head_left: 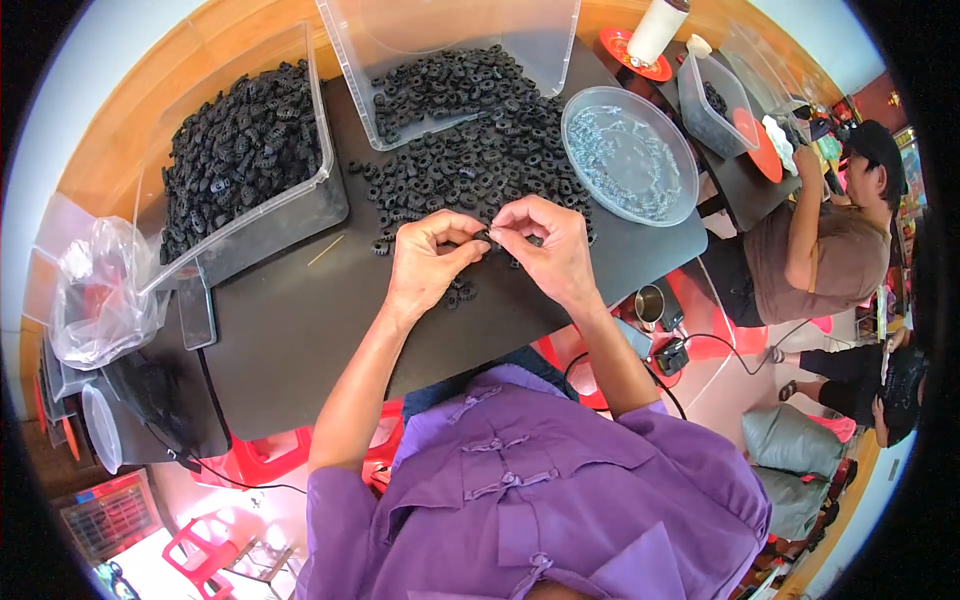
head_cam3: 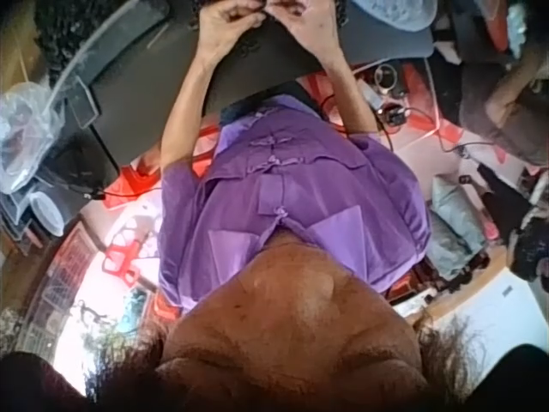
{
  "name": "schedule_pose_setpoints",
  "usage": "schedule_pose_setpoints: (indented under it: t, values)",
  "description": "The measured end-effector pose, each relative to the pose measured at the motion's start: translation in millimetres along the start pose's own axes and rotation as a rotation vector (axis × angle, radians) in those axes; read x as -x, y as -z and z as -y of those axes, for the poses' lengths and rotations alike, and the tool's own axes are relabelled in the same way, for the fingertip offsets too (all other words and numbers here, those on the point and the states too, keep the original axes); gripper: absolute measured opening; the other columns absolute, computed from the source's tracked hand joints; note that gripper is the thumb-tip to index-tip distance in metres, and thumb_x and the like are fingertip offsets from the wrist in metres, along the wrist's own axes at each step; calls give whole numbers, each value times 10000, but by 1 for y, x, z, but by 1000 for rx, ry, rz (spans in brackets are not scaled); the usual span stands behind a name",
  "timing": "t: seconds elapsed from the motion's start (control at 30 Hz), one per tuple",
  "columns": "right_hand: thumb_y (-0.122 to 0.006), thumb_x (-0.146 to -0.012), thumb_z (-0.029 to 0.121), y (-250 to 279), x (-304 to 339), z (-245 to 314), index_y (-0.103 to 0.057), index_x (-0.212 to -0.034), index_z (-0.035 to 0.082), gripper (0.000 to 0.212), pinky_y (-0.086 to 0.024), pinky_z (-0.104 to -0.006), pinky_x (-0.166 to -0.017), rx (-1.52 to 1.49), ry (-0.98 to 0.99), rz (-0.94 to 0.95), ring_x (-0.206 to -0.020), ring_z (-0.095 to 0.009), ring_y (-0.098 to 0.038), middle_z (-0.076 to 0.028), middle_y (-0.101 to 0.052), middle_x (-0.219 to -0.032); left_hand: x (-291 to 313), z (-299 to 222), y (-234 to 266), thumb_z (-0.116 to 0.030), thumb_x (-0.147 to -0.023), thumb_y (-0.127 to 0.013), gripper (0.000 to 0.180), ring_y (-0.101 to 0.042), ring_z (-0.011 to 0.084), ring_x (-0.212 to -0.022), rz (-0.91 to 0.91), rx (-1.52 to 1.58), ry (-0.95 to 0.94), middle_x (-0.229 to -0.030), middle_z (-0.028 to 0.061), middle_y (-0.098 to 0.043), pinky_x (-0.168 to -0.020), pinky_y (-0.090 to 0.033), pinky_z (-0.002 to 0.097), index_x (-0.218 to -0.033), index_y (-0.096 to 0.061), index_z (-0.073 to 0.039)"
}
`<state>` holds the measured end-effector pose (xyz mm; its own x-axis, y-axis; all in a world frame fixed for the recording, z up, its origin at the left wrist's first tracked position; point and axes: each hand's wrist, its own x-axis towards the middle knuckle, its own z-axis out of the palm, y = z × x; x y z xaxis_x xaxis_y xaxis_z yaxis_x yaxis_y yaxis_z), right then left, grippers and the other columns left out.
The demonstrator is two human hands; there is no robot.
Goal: The person picks up small components from a dish and inserts them into black plastic parts by hand, then places the assembled pieces into a container.
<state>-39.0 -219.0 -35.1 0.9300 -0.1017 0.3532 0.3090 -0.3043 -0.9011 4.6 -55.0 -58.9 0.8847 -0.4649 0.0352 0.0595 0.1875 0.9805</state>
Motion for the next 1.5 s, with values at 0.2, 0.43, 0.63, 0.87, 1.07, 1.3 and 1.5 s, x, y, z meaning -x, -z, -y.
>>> schedule_pose_setpoints:
  t: [0.2,0.43,0.63,0.87,1.07,1.3,1.5]
  values:
    - [-651,-740,-60,-4,6,5,-642,-855,-12,125,-505,-263,-652,200,182,-1,-708,-168,-622,-98,-631,-818,-1,0,1,79,-780,-642,154,-629,106,-710,23,-65,7,-794,61,-662,-671,-528,228,-919,-627,15]
    - [-653,-751,-6,46,12,3,-670,-868,24,121,-475,-278,-566,332,74,-180,-644,-175,-616,-89,-617,-745,-1,-2,3,77,-766,-669,170,-624,96,-679,-32,79,5,-771,58,-660,-648,-529,223,-923,-643,20]
    - [-705,-723,108,64,55,-7,-665,-753,18,103,-462,-306,-552,540,-205,-168,-584,-201,-604,-105,-603,-672,-2,-1,2,73,-766,-671,169,-625,98,-680,-19,62,2,-778,62,-659,-648,-532,226,-924,-642,20]
    - [-722,-731,173,31,69,-15,-640,-826,43,180,-476,-363,-582,770,-118,-219,-608,-248,-596,-83,-584,-723,-1,-1,2,63,-771,-671,165,-623,95,-700,12,51,0,-796,58,-658,-661,-533,229,-926,-640,14]
    - [-690,-750,5,31,65,-1,-628,-838,-6,108,-490,-251,-614,389,-205,-212,-673,-133,-607,-64,-620,-805,-1,0,1,36,-813,-638,153,-626,100,-744,72,73,30,-874,46,-653,-679,-545,243,-957,-627,-16]
    - [-643,-785,-42,20,18,10,-641,-925,-33,141,-515,-243,-688,-149,-209,-34,-775,-123,-623,-69,-629,-838,-1,3,0,36,-822,-630,141,-625,99,-738,84,108,34,-852,46,-655,-673,-542,234,-957,-630,-3]
    - [-636,-787,-49,11,2,6,-648,-947,-33,161,-523,-242,-687,-120,-144,84,-756,-127,-620,-77,-625,-830,1,-1,2,13,-832,-627,175,-633,114,-768,78,54,57,-882,68,-666,-704,-548,254,-1006,-642,8]
